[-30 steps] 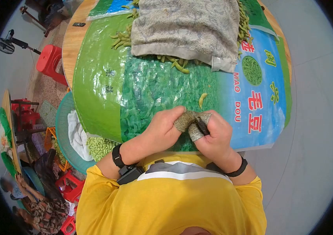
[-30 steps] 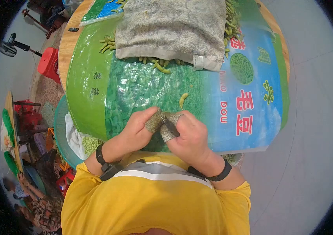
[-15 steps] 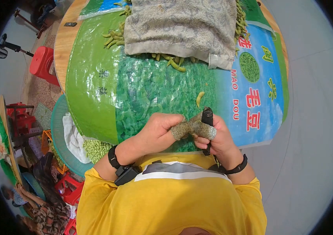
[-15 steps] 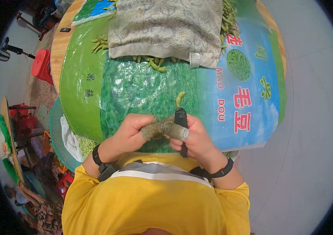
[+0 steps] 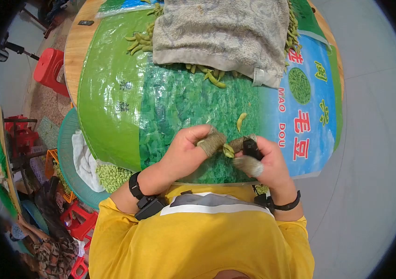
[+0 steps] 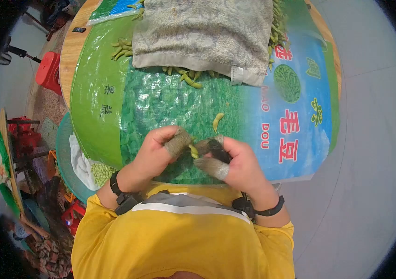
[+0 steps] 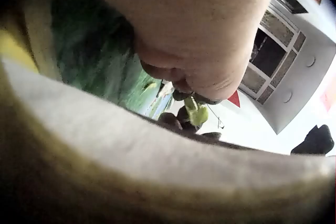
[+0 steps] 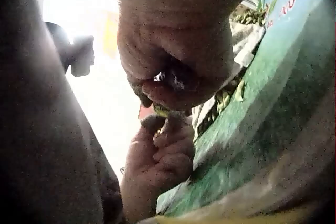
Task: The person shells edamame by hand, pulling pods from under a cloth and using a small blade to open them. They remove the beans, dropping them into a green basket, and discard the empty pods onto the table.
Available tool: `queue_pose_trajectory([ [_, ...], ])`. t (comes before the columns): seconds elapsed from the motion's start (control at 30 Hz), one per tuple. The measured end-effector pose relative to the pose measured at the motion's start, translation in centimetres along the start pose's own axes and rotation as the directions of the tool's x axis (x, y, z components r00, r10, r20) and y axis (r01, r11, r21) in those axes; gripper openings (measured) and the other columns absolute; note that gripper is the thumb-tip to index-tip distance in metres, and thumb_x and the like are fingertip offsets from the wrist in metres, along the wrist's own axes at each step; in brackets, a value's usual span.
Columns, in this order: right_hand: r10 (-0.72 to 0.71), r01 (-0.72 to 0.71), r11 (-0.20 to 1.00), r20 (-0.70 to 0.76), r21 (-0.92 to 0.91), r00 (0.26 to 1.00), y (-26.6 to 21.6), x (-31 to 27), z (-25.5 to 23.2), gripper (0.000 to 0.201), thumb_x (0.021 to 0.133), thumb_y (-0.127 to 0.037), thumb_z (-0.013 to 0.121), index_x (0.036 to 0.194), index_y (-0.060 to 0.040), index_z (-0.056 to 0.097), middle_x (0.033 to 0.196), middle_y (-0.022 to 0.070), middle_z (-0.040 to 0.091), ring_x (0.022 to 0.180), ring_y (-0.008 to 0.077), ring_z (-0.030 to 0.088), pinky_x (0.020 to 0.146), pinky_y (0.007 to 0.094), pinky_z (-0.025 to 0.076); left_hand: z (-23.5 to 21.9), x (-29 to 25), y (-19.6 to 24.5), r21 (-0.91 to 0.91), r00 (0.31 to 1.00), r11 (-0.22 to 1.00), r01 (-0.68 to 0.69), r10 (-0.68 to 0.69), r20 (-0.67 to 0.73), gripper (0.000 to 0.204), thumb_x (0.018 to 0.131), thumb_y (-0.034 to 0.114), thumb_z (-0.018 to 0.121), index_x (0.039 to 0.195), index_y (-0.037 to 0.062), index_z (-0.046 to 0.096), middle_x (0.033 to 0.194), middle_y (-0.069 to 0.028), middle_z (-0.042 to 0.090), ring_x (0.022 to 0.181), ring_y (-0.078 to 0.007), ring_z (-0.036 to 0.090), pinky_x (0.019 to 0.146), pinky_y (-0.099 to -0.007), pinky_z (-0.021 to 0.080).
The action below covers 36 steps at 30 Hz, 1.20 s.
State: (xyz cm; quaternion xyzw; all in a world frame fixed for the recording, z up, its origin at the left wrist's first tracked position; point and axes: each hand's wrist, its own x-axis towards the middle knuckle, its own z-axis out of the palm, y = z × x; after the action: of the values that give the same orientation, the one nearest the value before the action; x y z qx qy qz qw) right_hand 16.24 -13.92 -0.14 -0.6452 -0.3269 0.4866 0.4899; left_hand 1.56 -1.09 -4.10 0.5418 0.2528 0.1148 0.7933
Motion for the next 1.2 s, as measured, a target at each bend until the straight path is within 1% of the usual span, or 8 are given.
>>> queue_pose_trajectory([
  [0.2, 0.282, -0.291, 0.898, 0.076, 0.329, 0.956, 0.6, 2.1, -0.1, 0.010, 0.086, -0.016, 0.062, 0.087, -0.0063, 0.058, 0.061, -0.0031, 0.048, 0.048, 0.0045, 0.042, 0.045, 0.0185, 0.033, -0.3, 0.3, 0.5, 0.587, 0.868, 0.651, -0.481, 0.445, 0.218, 0.012, 0.084, 0.014, 0.060, 0.081, 0.0028, 0.056, 0.068, -0.0142, 0.050, 0.055, -0.0189, 0.046, 0.052, -0.0301, 0.040],
  [0.37, 0.269, -0.296, 0.908, 0.129, 0.298, 0.955, 1.6, 2.4, -0.4, 0.013, 0.084, -0.016, 0.063, 0.087, -0.0039, 0.059, 0.062, 0.0005, 0.052, 0.049, 0.0080, 0.046, 0.047, 0.0229, 0.038, -0.7, -0.1, 0.3, 0.294, 0.978, 0.933, -0.205, 0.190, 0.082, 0.014, 0.087, 0.014, 0.056, 0.082, 0.0010, 0.058, 0.066, -0.0052, 0.054, 0.060, -0.0117, 0.048, 0.056, -0.0270, 0.040],
  [0.43, -0.083, 0.088, 0.947, 0.029, -0.309, 0.996, 2.6, 2.3, -0.4, 0.021, 0.081, -0.018, 0.065, 0.089, -0.0008, 0.059, 0.067, 0.0095, 0.059, 0.053, 0.0156, 0.054, 0.053, 0.0303, 0.045, -0.9, -0.2, 0.4, 0.097, 0.997, 0.992, -0.074, 0.073, 0.017, 0.016, 0.088, 0.015, 0.055, 0.083, 0.0005, 0.059, 0.067, -0.0017, 0.054, 0.063, -0.0092, 0.048, 0.057, -0.0253, 0.040],
  [0.7, -0.227, -0.161, 0.547, -0.331, -0.821, 0.916, 1.3, 5.4, -1.1, 0.028, 0.077, -0.024, 0.067, 0.085, 0.0016, 0.058, 0.069, 0.0226, 0.060, 0.065, 0.0408, 0.059, 0.057, 0.0441, 0.047, -1.6, -0.3, 1.1, -0.182, 0.995, 0.978, 0.100, -0.103, -0.008, 0.020, 0.087, 0.022, 0.055, 0.081, 0.0035, 0.062, 0.065, 0.0025, 0.051, 0.055, -0.0041, 0.040, 0.047, -0.0194, 0.029],
  [0.83, -0.256, -0.098, 0.507, -0.258, -0.856, 0.932, 1.0, 5.4, -1.8, 0.028, 0.076, -0.022, 0.068, 0.087, 0.0020, 0.058, 0.068, 0.0191, 0.061, 0.057, 0.0341, 0.059, 0.054, 0.0418, 0.047, -0.9, -0.1, 0.7, -0.143, 0.977, 0.970, 0.196, -0.206, -0.056, 0.020, 0.088, 0.024, 0.054, 0.085, 0.0053, 0.062, 0.066, 0.0039, 0.050, 0.050, -0.0026, 0.036, 0.043, -0.0191, 0.026],
  [1.07, 0.074, -0.087, 0.993, -0.150, -0.084, 0.986, -1.1, 3.0, -0.8, 0.023, 0.077, -0.010, 0.068, 0.096, -0.0002, 0.060, 0.079, 0.0011, 0.063, 0.070, 0.0078, 0.056, 0.064, 0.0242, 0.047, 0.3, 0.3, 0.7, -0.162, 0.986, 0.973, 0.167, -0.164, 0.033, 0.020, 0.087, 0.023, 0.058, 0.093, 0.0048, 0.062, 0.065, 0.0065, 0.045, 0.054, -0.0028, 0.036, 0.047, -0.0203, 0.030],
  [1.13, -0.011, 0.005, 0.999, -0.155, -0.044, 0.988, -0.9, 2.5, -0.3, 0.022, 0.078, -0.008, 0.068, 0.097, -0.0011, 0.060, 0.083, 0.0007, 0.063, 0.075, 0.0070, 0.057, 0.069, 0.0232, 0.047, 0.4, 0.6, -0.2, 0.259, 0.962, 0.936, -0.240, 0.264, -0.064, 0.020, 0.084, 0.020, 0.062, 0.096, 0.0042, 0.062, 0.063, 0.0062, 0.043, 0.057, -0.0034, 0.038, 0.051, -0.0207, 0.034],
  [1.2, -0.088, 0.056, 0.986, -0.207, -0.154, 0.974, -1.0, 2.1, 0.1, 0.023, 0.078, -0.006, 0.066, 0.100, -0.0010, 0.059, 0.090, 0.0024, 0.063, 0.081, 0.0068, 0.057, 0.072, 0.0237, 0.047, 0.2, 0.1, 0.8, 0.306, 0.974, 0.935, -0.183, 0.215, -0.075, 0.019, 0.083, 0.018, 0.063, 0.096, 0.0035, 0.062, 0.064, 0.0049, 0.045, 0.058, -0.0046, 0.040, 0.054, -0.0219, 0.037],
])
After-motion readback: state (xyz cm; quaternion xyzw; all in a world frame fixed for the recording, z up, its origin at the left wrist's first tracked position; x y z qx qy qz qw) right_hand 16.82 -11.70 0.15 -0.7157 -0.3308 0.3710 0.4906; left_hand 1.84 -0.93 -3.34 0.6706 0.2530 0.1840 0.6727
